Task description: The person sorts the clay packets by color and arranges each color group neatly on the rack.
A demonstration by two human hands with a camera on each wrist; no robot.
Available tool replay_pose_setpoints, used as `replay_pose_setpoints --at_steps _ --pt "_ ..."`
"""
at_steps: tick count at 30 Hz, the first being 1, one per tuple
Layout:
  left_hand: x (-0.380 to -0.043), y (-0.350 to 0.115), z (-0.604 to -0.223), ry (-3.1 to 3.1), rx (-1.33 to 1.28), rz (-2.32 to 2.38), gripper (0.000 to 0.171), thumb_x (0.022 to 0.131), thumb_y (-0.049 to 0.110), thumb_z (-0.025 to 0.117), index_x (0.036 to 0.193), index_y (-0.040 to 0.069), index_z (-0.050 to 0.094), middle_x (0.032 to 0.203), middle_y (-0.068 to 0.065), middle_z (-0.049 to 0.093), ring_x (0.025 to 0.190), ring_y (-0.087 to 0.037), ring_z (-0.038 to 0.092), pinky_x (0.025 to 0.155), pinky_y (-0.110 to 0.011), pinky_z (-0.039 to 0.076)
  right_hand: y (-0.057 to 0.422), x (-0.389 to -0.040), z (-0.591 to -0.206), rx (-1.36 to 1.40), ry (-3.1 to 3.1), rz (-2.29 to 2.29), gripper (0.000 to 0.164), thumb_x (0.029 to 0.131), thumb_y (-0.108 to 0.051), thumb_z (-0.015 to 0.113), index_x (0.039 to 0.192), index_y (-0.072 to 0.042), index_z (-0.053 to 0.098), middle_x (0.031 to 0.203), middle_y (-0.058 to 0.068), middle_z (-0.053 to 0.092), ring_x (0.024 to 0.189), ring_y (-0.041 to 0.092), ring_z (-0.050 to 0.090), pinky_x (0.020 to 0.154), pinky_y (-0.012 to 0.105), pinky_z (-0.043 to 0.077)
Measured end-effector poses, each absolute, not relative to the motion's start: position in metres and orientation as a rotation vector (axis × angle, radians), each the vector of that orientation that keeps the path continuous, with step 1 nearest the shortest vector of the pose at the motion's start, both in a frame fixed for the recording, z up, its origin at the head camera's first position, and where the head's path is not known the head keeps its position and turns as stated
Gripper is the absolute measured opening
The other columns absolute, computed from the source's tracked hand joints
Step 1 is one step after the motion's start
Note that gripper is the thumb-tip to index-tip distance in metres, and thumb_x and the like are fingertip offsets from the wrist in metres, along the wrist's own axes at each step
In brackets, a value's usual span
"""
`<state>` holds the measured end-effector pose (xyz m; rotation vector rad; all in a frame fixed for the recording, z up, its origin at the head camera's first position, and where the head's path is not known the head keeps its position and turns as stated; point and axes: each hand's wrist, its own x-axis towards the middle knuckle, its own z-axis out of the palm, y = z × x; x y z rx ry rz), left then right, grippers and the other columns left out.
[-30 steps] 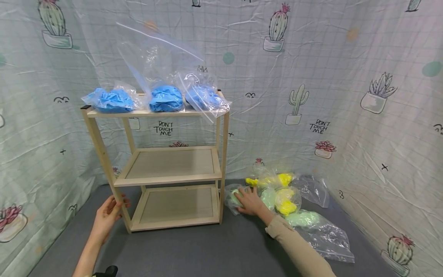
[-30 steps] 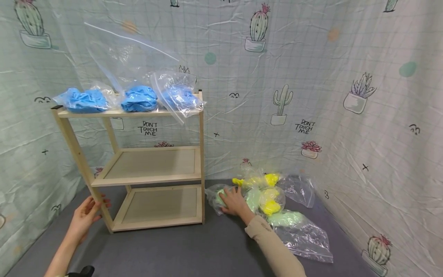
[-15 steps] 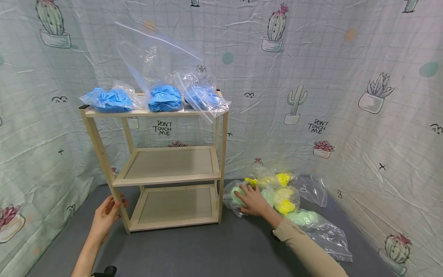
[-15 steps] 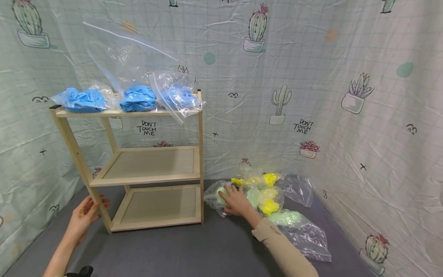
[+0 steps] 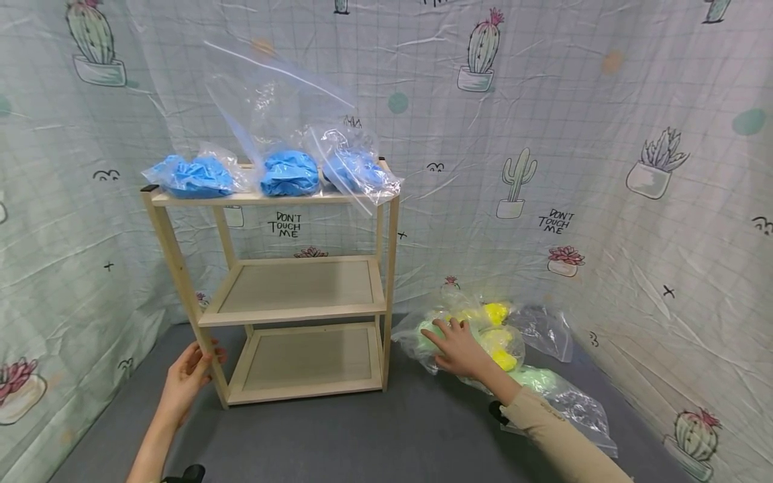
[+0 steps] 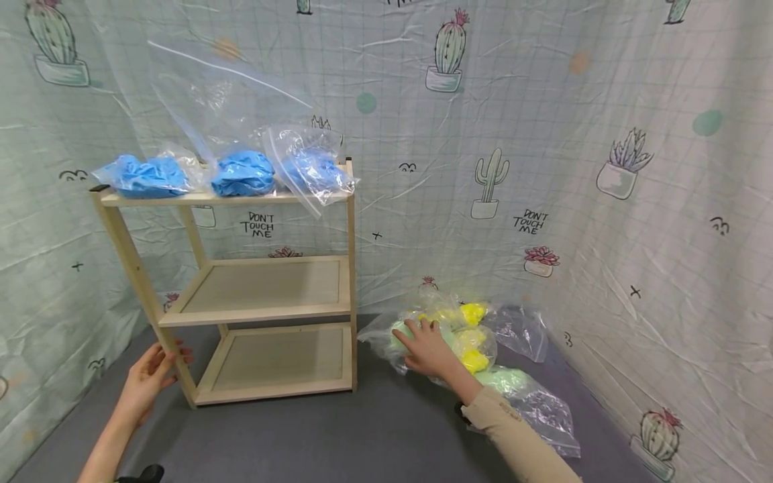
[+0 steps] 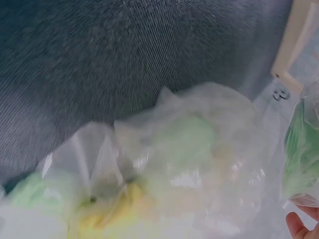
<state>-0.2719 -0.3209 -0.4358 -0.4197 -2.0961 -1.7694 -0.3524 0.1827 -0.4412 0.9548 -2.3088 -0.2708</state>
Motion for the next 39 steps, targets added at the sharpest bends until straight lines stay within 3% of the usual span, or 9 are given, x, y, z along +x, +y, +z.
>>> replay_pose_setpoints --at_steps 11,15,19,29,36,39 --pt "-0.272 -0.321 -0.436 -2.096 -0.417 -1.771 0.027 0.096 0.013 0.038 0.12 0.015 0.047 0.099 0.02 0.061 0.09 0.007 0.058 0.066 -0.014 0.046 0.201 -0.324 -0.403 0.972 -2.212 -0.08 0.049 0.076 -0.028 0.065 0.122 -0.017 0.053 0.114 0.013 0.051 0.083 0.026 0.042 0.067 0.04 0.03" --pt "-0.272 -0.322 -0.436 -2.103 -0.412 -1.765 0.027 0.096 0.013 0.038 0.121 0.015 0.047 0.099 0.021 0.06 0.09 0.007 0.058 0.066 -0.015 0.046 0.202 -0.316 -0.391 1.005 -2.113 -0.014 0.039 0.086 -0.034 0.05 0.119 -0.014 0.055 0.113 0.015 0.052 0.082 0.026 0.043 0.066 0.04 0.031" --pt "-0.271 -0.322 -0.436 -2.12 -0.391 -1.749 0.026 0.095 0.014 0.038 0.12 0.016 0.047 0.098 0.023 0.059 0.089 0.008 0.058 0.065 -0.015 0.046 0.199 -0.309 -0.38 1.02 -2.008 0.063 0.045 0.091 -0.042 0.034 0.116 -0.012 0.057 0.112 0.015 0.053 0.08 0.026 0.043 0.067 0.042 0.031" --pt "-0.272 -0.321 -0.435 -2.125 -0.397 -1.738 0.026 0.095 0.014 0.038 0.119 0.015 0.047 0.099 0.021 0.06 0.089 0.007 0.058 0.065 -0.015 0.046 0.174 -0.29 -0.343 1.047 -1.739 0.23 0.042 0.087 -0.041 0.047 0.112 -0.009 0.059 0.111 0.018 0.054 0.08 0.027 0.043 0.068 0.042 0.03" --pt "-0.273 -0.321 -0.435 -2.133 -0.398 -1.737 0.026 0.096 0.015 0.039 0.12 0.014 0.047 0.099 0.021 0.06 0.09 0.008 0.058 0.066 -0.014 0.045 0.149 -0.276 -0.321 1.103 -1.675 0.27 0.042 0.085 -0.04 0.05 0.111 -0.009 0.058 0.112 0.018 0.052 0.085 0.028 0.044 0.072 0.043 0.028" --pt "-0.273 -0.322 -0.435 -2.141 -0.409 -1.722 0.027 0.096 0.014 0.038 0.121 0.012 0.047 0.099 0.023 0.059 0.09 0.008 0.058 0.066 -0.014 0.044 0.136 -0.274 -0.318 1.121 -1.689 0.237 0.047 0.076 -0.036 0.063 0.113 -0.01 0.056 0.114 0.018 0.052 0.088 0.028 0.045 0.074 0.044 0.028"
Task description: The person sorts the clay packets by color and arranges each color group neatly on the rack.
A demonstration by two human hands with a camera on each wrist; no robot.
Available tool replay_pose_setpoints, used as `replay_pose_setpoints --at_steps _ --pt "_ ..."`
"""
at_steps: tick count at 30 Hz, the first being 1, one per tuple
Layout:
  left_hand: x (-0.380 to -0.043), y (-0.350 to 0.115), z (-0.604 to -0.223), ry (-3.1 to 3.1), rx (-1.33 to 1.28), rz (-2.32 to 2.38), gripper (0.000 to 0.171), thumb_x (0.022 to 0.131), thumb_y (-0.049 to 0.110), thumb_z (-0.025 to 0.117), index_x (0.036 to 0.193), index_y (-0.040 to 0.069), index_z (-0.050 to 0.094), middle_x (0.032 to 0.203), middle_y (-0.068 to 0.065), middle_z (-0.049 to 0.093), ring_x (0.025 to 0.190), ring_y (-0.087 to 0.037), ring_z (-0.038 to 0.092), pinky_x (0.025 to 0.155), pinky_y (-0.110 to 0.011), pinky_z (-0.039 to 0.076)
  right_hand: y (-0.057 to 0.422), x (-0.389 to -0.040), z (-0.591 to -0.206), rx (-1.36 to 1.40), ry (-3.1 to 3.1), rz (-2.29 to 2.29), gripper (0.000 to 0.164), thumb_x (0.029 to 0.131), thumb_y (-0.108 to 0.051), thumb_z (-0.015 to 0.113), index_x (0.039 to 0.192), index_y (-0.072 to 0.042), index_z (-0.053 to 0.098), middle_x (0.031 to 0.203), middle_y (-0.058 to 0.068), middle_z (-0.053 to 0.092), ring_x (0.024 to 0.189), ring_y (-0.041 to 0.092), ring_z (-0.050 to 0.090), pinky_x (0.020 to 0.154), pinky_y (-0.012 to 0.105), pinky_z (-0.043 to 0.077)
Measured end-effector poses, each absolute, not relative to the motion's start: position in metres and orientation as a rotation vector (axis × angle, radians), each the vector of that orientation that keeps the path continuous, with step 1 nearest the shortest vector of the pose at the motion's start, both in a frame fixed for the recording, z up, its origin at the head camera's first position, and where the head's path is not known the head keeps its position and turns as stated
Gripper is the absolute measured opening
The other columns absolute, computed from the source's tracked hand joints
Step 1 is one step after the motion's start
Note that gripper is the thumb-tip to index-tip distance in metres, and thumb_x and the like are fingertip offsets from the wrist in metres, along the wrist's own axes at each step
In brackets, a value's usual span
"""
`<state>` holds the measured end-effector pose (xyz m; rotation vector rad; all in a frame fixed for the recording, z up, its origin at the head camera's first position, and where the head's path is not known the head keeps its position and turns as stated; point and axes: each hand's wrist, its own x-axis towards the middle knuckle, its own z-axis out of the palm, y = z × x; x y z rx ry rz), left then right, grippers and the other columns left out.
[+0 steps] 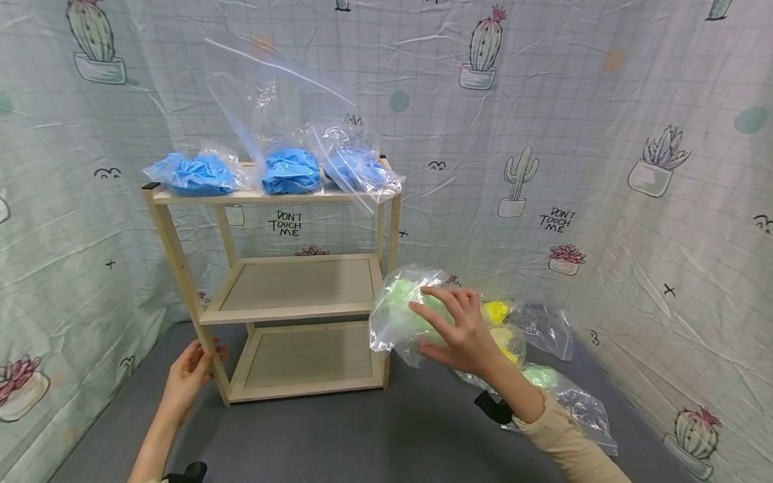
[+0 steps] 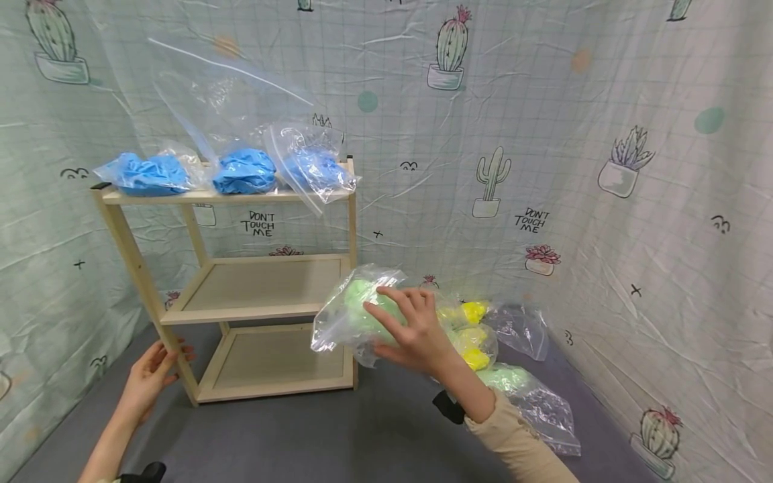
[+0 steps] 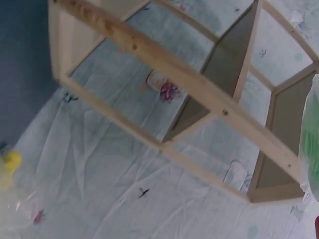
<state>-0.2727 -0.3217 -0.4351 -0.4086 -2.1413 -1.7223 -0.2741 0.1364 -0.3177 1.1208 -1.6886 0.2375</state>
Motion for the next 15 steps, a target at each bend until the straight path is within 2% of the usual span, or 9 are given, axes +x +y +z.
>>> replay_pose_setpoints --at_steps 3,5,10,15 --pt "-0.273 -0.322 -0.435 -2.144 -0.419 -1.707 0.027 0.096 0.013 0.037 0.122 0.011 0.047 0.099 0.023 0.059 0.09 0.008 0.058 0.066 -0.014 0.044 0.121 -0.274 -0.317 1.121 -1.694 0.189 0.062 0.061 -0.034 0.077 0.115 -0.011 0.055 0.116 0.017 0.051 0.089 0.027 0.045 0.076 0.044 0.028" --pt "-0.273 -0.322 -0.435 -2.14 -0.422 -1.708 0.028 0.096 0.013 0.037 0.122 0.011 0.047 0.099 0.022 0.059 0.09 0.008 0.058 0.066 -0.015 0.044 0.109 -0.276 -0.317 1.113 -1.683 0.158 0.066 0.056 -0.03 0.08 0.115 -0.012 0.056 0.117 0.016 0.051 0.089 0.026 0.046 0.076 0.044 0.029" --pt "-0.273 -0.322 -0.435 -2.135 -0.419 -1.718 0.027 0.096 0.013 0.037 0.121 0.011 0.047 0.1 0.022 0.059 0.091 0.008 0.058 0.067 -0.015 0.045 0.081 -0.28 -0.317 1.093 -1.681 0.132 0.06 0.06 -0.021 0.078 0.115 -0.014 0.056 0.12 0.014 0.05 0.092 0.026 0.046 0.077 0.041 0.03" --pt "-0.272 -0.321 -0.435 -2.145 -0.402 -1.715 0.027 0.096 0.014 0.038 0.121 0.012 0.047 0.1 0.021 0.06 0.091 0.008 0.057 0.066 -0.015 0.045 0.055 -0.288 -0.312 1.049 -1.71 0.125 0.055 0.066 -0.02 0.075 0.116 -0.014 0.054 0.122 0.013 0.049 0.094 0.026 0.045 0.078 0.04 0.031"
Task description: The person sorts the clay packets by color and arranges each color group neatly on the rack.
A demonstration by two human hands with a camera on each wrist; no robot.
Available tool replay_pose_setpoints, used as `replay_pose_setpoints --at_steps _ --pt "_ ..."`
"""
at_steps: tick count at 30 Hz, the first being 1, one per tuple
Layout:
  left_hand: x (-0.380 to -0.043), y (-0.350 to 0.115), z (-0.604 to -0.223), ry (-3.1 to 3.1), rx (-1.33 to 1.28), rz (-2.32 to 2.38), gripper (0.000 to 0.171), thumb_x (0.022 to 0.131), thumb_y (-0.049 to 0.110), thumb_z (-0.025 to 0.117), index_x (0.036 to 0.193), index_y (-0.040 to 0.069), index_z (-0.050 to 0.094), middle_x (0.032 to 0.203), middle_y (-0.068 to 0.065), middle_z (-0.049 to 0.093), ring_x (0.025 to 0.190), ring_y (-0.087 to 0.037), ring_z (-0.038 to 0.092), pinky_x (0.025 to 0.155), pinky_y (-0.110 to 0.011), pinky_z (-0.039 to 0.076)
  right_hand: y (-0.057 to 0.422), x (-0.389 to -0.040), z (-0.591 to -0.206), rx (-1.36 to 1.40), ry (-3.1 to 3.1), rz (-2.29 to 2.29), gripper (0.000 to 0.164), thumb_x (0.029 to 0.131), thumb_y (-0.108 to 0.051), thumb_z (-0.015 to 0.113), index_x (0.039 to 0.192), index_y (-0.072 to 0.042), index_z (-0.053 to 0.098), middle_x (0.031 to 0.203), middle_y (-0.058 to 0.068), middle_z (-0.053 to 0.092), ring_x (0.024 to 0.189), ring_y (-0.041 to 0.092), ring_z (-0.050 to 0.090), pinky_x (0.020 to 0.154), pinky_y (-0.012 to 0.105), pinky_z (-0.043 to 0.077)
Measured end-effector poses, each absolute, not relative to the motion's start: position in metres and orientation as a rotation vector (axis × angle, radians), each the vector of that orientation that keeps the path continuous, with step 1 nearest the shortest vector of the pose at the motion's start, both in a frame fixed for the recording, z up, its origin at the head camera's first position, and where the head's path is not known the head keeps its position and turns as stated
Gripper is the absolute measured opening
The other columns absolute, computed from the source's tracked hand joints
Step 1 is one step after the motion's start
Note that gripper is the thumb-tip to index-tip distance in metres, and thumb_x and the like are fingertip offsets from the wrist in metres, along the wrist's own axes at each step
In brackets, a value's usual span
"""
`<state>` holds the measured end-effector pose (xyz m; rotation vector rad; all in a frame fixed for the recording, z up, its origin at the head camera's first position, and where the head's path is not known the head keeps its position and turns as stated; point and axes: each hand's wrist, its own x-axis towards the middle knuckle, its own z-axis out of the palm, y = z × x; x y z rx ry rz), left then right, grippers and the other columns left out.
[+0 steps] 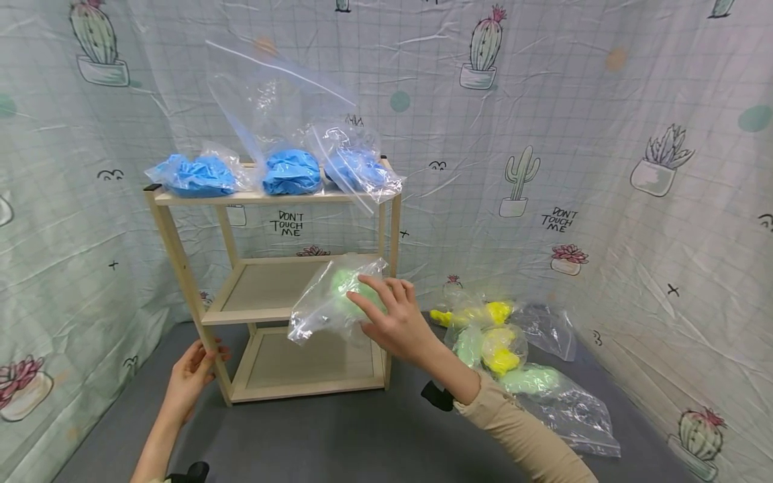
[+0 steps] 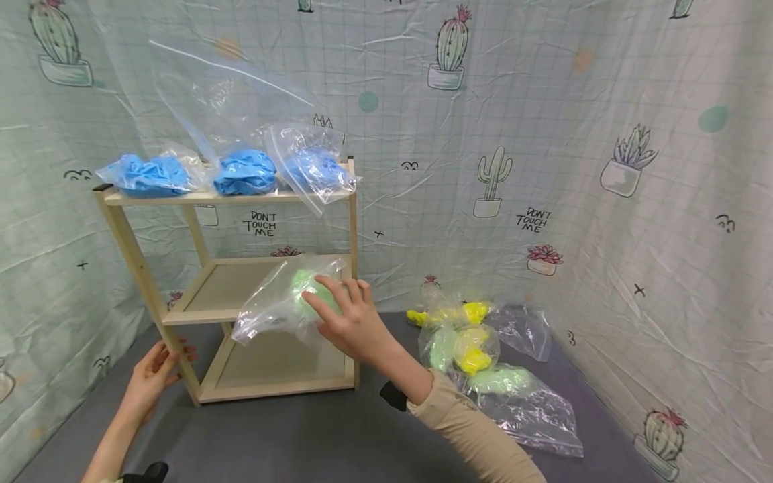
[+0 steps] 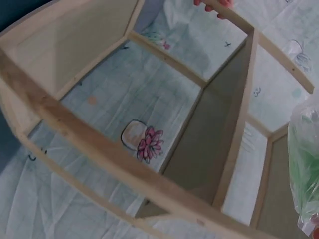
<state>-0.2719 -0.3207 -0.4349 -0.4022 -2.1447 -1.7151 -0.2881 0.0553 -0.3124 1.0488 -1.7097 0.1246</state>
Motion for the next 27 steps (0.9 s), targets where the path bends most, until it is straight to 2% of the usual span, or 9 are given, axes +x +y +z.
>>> replay_pose_setpoints --at_steps 14,23,27 --pt "-0.273 -0.319 -0.436 -2.127 -0.41 -1.734 0.027 0.096 0.013 0.038 0.121 0.011 0.047 0.1 0.022 0.059 0.091 0.007 0.058 0.067 -0.015 0.046 0.015 -0.32 -0.315 0.831 -1.858 0.03 0.048 0.074 -0.023 0.07 0.117 -0.017 0.051 0.121 0.009 0.048 0.094 0.023 0.044 0.076 0.04 0.033" --pt "-0.272 -0.319 -0.436 -2.122 -0.412 -1.747 0.027 0.096 0.013 0.038 0.121 0.012 0.047 0.1 0.02 0.06 0.091 0.007 0.058 0.067 -0.016 0.046 0.012 -0.329 -0.327 0.835 -2.006 -0.001 0.04 0.084 -0.027 0.054 0.122 -0.019 0.045 0.125 0.009 0.044 0.099 0.025 0.043 0.078 0.042 0.031" --pt "-0.271 -0.32 -0.435 -2.12 -0.405 -1.742 0.027 0.096 0.014 0.038 0.121 0.013 0.047 0.099 0.02 0.06 0.091 0.007 0.058 0.067 -0.016 0.046 0.014 -0.328 -0.329 0.865 -2.096 -0.06 0.042 0.087 -0.039 0.048 0.125 -0.022 0.044 0.126 0.007 0.046 0.103 0.027 0.043 0.081 0.043 0.032"
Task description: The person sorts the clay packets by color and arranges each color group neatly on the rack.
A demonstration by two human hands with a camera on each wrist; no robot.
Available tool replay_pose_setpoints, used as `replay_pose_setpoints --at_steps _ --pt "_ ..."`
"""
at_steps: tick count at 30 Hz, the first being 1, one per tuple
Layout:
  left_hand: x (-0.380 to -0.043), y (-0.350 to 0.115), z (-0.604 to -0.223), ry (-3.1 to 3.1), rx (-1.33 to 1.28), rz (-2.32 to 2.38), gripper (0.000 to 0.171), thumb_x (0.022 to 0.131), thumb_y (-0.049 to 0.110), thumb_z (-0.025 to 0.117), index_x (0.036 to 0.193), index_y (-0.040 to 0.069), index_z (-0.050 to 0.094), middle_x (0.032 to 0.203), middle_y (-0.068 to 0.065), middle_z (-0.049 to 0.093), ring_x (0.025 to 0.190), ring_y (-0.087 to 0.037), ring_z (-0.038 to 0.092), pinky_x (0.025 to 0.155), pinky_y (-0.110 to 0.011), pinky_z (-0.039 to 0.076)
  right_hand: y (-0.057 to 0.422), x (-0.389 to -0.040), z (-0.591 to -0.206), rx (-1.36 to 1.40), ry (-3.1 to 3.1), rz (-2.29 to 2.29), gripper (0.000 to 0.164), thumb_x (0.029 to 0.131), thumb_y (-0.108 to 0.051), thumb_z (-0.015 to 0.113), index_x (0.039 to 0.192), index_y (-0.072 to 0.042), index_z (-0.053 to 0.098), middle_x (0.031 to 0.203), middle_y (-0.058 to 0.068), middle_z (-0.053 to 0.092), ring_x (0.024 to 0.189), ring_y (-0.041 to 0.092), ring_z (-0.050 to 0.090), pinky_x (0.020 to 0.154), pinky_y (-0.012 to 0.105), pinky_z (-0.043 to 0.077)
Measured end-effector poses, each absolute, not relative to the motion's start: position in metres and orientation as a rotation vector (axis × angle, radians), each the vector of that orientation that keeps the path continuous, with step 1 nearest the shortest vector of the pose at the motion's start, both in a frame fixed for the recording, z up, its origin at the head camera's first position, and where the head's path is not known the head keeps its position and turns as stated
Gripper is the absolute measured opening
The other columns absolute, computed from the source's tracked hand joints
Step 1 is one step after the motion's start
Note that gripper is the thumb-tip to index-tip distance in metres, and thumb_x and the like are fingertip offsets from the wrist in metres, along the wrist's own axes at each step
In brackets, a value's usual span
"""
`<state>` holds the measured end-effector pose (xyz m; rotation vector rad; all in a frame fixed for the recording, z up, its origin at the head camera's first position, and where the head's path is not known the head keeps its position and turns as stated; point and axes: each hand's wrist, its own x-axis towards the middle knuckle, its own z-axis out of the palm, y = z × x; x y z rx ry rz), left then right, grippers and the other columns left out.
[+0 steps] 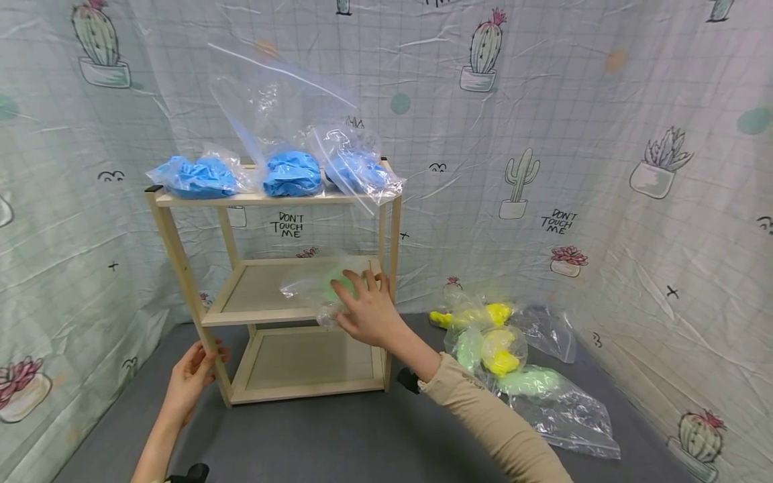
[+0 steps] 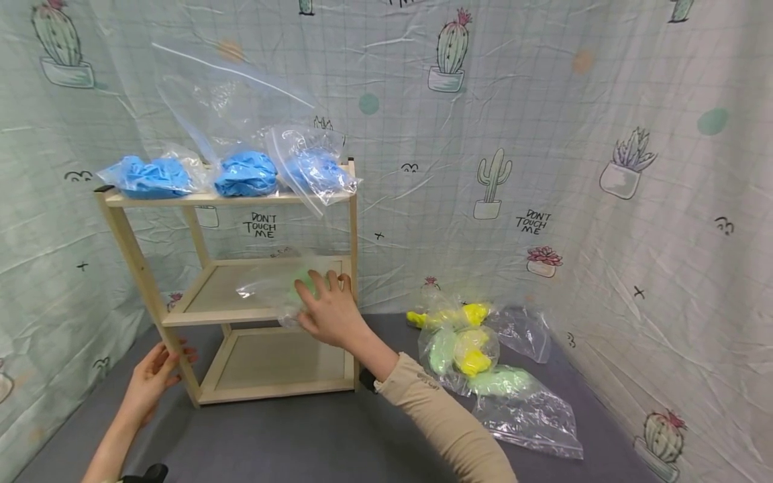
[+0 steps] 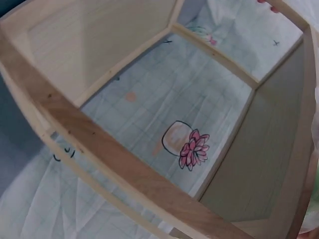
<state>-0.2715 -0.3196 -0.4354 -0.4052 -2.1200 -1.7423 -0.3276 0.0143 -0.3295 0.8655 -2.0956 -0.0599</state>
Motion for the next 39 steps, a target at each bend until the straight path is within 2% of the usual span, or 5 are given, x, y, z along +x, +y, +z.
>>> replay_pose_setpoints --at_steps 10,17,25,34,39 --pt "-0.272 -0.32 -0.435 -2.089 -0.438 -1.762 0.027 0.096 0.013 0.037 0.121 0.012 0.047 0.1 0.018 0.06 0.091 0.005 0.058 0.067 -0.015 0.046 0.017 -0.322 -0.335 0.856 -2.193 -0.237 0.047 0.092 -0.049 0.035 0.13 -0.022 0.039 0.132 0.005 0.044 0.118 0.03 0.036 0.089 0.049 0.032" --pt "-0.271 -0.32 -0.437 -2.082 -0.444 -1.776 0.028 0.096 0.011 0.037 0.122 0.012 0.047 0.1 0.018 0.061 0.091 0.005 0.059 0.067 -0.015 0.046 0.018 -0.314 -0.345 0.876 -2.135 -0.23 0.051 0.09 -0.047 0.04 0.132 -0.016 0.037 0.131 0.012 0.04 0.114 0.03 0.041 0.086 0.043 0.032" --pt "-0.269 -0.321 -0.437 -2.084 -0.416 -1.793 0.028 0.095 0.012 0.038 0.122 0.015 0.047 0.099 0.021 0.06 0.09 0.006 0.058 0.066 -0.015 0.047 0.015 -0.311 -0.348 0.926 -2.189 -0.156 0.054 0.09 -0.047 0.04 0.136 -0.019 0.034 0.132 0.01 0.039 0.119 0.032 0.039 0.087 0.045 0.03" --pt "-0.268 -0.321 -0.436 -2.071 -0.425 -1.819 0.028 0.095 0.012 0.038 0.122 0.016 0.047 0.1 0.02 0.061 0.09 0.006 0.058 0.066 -0.015 0.047 -0.013 -0.308 -0.334 1.01 -2.279 -0.102 0.044 0.093 -0.042 0.034 0.128 -0.015 0.038 0.135 0.005 0.039 0.118 0.028 0.039 0.086 0.044 0.028" --pt "-0.27 -0.319 -0.436 -2.067 -0.452 -1.805 0.029 0.095 0.011 0.037 0.122 0.014 0.047 0.1 0.02 0.06 0.091 0.007 0.058 0.067 -0.015 0.047 -0.032 -0.31 -0.332 1.032 -2.295 -0.096 0.043 0.092 -0.044 0.035 0.127 -0.02 0.04 0.134 0.007 0.038 0.118 0.027 0.039 0.086 0.042 0.028"
